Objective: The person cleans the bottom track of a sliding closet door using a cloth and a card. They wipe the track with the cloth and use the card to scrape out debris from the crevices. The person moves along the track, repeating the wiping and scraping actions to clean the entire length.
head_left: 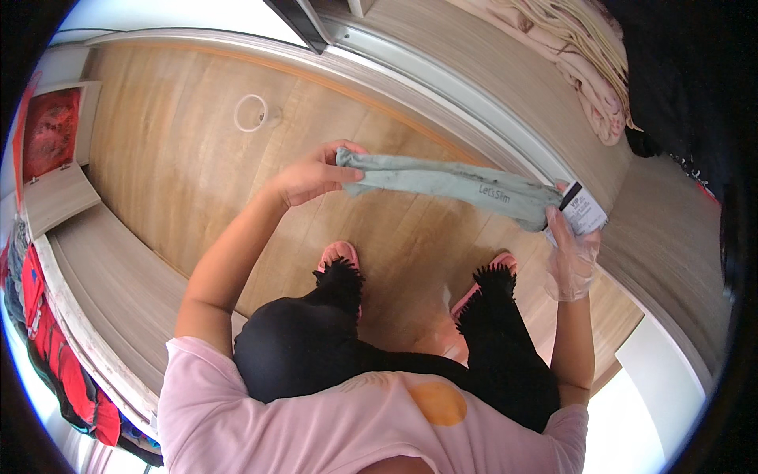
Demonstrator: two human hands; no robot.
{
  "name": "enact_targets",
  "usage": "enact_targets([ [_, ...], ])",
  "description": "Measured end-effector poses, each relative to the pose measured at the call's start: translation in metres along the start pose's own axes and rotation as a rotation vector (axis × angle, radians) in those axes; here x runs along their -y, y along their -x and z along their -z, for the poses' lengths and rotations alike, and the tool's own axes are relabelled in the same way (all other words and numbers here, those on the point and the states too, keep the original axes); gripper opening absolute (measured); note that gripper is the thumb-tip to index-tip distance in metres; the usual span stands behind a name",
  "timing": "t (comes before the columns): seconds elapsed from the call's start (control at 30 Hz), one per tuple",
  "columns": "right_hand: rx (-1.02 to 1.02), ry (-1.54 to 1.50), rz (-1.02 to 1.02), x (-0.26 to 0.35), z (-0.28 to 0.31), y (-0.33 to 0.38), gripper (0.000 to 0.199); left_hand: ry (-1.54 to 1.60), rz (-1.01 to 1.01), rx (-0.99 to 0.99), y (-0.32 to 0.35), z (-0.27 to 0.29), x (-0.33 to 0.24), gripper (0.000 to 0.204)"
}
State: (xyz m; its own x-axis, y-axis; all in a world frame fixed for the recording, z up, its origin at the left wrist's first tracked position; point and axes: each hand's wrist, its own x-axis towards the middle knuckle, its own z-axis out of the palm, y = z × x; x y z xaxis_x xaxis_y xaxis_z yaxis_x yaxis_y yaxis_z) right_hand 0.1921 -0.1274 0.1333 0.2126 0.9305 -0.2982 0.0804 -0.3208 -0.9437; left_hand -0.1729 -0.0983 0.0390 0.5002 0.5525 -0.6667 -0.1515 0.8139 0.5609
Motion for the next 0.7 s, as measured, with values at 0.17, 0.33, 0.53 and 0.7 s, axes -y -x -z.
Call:
enact_targets([
  [0.17,-0.040,0.038,-0.039,-0.001,0.008,0.003,0.035,0.219,-0.045,0.065,0.008,0.009,-0.009,0.034],
  [0.33,-0.033,-0.004,-0.012,-0.022,0.023,0.002,0.038,0.175,-0.091,0.017,0.005,0.021,-0.015,0.031],
  [0.53,-0.049,0.024,-0.063,-0.031,0.033,0.010,0.039,0.056,-0.097,-0.116,-0.002,0.021,-0.018,0.017],
  [0.7,-0.063,0.126,-0.048,-0.052,0.060,0.027,0.033,-0.296,-0.307,-0.146,-0.018,0.006,-0.016,0.010],
])
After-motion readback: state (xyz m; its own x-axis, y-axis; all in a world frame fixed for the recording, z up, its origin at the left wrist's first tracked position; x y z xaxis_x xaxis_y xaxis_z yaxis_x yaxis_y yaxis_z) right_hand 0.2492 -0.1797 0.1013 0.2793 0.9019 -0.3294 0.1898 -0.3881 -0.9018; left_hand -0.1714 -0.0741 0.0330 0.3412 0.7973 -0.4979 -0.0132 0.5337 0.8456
